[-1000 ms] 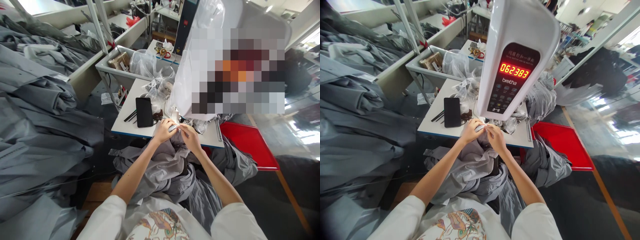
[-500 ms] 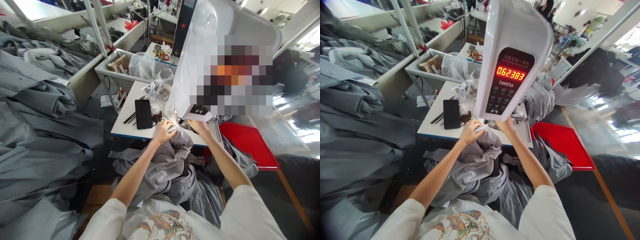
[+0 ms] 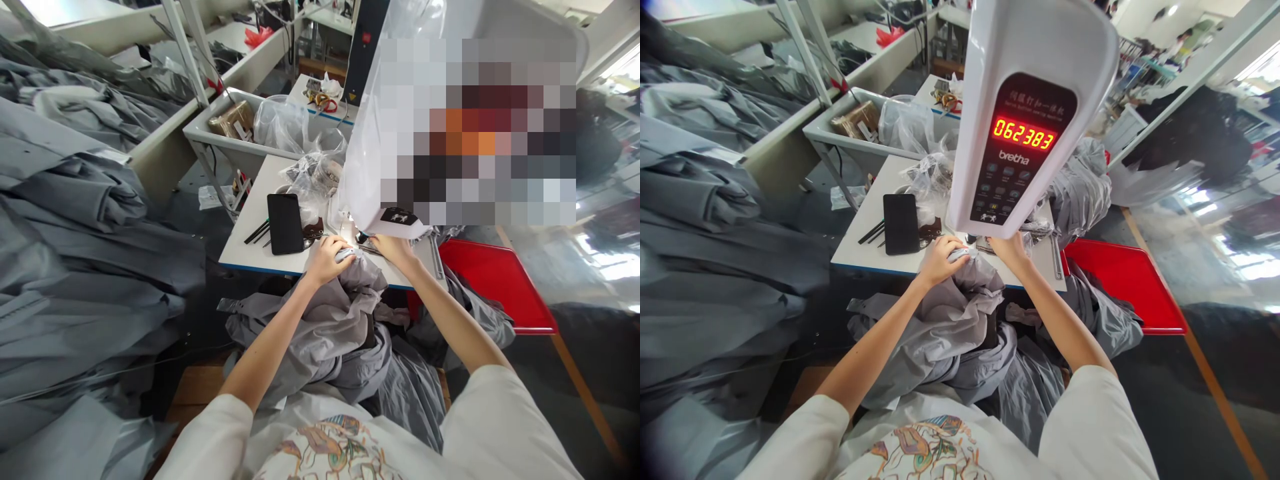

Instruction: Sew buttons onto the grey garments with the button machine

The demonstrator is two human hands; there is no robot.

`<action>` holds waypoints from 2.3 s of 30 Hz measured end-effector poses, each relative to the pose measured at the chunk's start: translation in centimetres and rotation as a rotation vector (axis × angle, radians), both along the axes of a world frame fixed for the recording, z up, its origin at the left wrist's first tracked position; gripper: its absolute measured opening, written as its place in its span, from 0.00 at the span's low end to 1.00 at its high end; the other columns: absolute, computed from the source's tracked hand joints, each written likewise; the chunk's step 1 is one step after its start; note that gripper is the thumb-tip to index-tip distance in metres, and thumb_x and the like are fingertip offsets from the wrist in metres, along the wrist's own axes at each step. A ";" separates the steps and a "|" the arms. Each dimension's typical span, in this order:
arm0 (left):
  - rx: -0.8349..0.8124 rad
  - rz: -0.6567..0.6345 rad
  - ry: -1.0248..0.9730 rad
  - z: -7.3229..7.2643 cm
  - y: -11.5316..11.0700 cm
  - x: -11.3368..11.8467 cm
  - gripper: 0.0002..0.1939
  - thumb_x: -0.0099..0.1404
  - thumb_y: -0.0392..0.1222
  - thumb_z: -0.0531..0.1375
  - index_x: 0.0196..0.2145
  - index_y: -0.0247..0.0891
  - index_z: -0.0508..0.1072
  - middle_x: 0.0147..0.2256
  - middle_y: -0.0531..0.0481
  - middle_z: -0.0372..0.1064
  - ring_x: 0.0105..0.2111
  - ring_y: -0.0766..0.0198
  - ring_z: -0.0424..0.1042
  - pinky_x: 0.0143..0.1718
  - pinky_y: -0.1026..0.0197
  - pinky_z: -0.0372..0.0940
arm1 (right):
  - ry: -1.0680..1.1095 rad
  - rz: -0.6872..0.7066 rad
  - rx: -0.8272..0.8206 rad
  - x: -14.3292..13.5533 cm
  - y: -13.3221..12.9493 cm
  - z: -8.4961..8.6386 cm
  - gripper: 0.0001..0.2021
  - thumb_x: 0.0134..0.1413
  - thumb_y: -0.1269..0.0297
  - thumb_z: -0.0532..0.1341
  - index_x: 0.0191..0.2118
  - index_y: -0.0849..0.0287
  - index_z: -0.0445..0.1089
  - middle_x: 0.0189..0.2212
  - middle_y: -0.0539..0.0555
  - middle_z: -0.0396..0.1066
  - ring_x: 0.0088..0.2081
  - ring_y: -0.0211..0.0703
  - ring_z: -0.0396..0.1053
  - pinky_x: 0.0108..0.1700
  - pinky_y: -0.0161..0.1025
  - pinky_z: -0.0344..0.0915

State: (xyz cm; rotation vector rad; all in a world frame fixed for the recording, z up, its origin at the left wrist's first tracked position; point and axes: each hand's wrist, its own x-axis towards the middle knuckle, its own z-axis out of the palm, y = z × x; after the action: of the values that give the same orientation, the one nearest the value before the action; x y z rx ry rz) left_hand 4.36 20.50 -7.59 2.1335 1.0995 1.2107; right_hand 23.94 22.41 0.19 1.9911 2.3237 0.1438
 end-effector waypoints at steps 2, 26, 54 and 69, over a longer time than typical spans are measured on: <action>0.007 0.000 -0.003 0.0 0.0 0.0 0.08 0.60 0.42 0.63 0.38 0.41 0.72 0.42 0.49 0.68 0.45 0.59 0.64 0.52 0.55 0.60 | 0.013 -0.005 0.066 0.2 0.0 -0.4 0.13 0.59 0.64 0.55 0.44 0.61 0.74 0.40 0.61 0.74 0.44 0.54 0.68 0.43 0.40 0.60; -0.016 -0.001 0.013 0.2 -0.1 0.0 0.09 0.61 0.43 0.63 0.39 0.41 0.72 0.42 0.49 0.68 0.46 0.59 0.64 0.52 0.55 0.59 | 1.095 -0.171 0.056 1.6 -1.7 -1.0 0.13 0.45 0.57 0.64 0.33 0.62 0.75 0.32 0.56 0.75 0.36 0.48 0.71 0.39 0.41 0.67; -0.001 -0.004 0.015 0.0 0.0 -0.1 0.08 0.62 0.45 0.61 0.39 0.42 0.72 0.43 0.50 0.68 0.46 0.59 0.64 0.51 0.56 0.60 | 1.010 0.047 0.115 -3.6 -4.5 -3.1 0.17 0.56 0.50 0.57 0.34 0.59 0.74 0.30 0.53 0.70 0.30 0.40 0.64 0.34 0.36 0.61; 0.013 -0.008 0.013 0.0 0.0 -0.1 0.08 0.62 0.42 0.61 0.40 0.41 0.72 0.43 0.49 0.68 0.47 0.59 0.64 0.51 0.56 0.60 | 1.005 0.064 0.150 -3.8 -4.6 -3.5 0.12 0.54 0.55 0.58 0.30 0.59 0.67 0.31 0.53 0.68 0.30 0.39 0.64 0.34 0.37 0.62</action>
State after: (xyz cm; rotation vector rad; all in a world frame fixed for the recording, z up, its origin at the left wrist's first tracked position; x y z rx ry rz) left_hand 4.22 20.51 -7.58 2.1560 1.0908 1.2051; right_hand 20.10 17.86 -3.36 2.4101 2.9504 -0.9136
